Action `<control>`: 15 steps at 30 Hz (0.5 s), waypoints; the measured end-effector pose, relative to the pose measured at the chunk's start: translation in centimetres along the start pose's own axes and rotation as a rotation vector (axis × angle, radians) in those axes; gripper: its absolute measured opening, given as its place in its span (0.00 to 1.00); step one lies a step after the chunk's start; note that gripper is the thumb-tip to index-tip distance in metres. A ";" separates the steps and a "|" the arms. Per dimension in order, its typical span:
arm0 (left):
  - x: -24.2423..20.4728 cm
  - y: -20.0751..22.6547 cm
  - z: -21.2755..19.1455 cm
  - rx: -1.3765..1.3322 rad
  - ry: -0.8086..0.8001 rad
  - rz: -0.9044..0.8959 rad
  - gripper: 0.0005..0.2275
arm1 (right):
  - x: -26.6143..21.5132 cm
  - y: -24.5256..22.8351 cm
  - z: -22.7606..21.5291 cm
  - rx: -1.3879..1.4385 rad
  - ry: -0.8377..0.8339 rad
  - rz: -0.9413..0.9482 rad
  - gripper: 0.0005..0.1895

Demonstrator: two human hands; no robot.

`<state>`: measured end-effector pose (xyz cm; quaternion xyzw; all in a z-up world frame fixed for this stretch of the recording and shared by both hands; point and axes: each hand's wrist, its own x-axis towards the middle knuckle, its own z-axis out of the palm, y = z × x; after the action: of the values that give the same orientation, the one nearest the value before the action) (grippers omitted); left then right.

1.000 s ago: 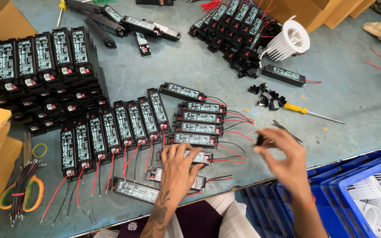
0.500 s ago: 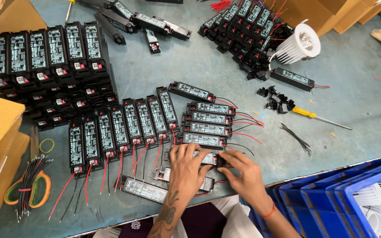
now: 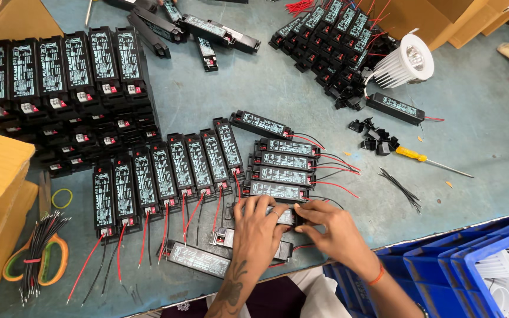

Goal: The person uses a screwdriver to tighten connections on multiple black electronic modules arranged on a table, then attaches black plastic connectors to the wires. The person works on several units in sequence, moving them aside after each connection.

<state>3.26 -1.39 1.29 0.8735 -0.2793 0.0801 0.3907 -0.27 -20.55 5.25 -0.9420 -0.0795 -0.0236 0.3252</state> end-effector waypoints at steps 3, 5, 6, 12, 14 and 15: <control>0.0 0.0 -0.1 -0.003 -0.009 -0.005 0.16 | 0.6 0.2 0.0 -0.012 -0.009 -0.063 0.20; 0.2 0.1 -0.1 -0.005 -0.015 -0.009 0.16 | 0.9 0.4 0.1 -0.014 -0.014 -0.045 0.20; 0.2 0.1 0.0 -0.006 -0.017 -0.013 0.17 | 0.9 0.4 0.2 0.003 -0.025 -0.010 0.20; 0.2 -0.2 0.3 -0.066 -0.017 -0.032 0.18 | 2.7 1.7 -0.3 0.030 -0.145 0.011 0.20; 0.0 -0.4 0.5 -0.088 0.002 -0.023 0.19 | 2.8 1.8 -0.2 0.003 -0.168 0.040 0.21; 0.0 -0.5 0.7 -0.094 0.016 -0.012 0.20 | 2.5 1.8 -0.1 -0.020 -0.181 0.083 0.22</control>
<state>3.47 -1.55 0.48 0.8552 -0.2742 0.0716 0.4340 2.50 -21.65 4.47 -0.9459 -0.0690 0.0744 0.3081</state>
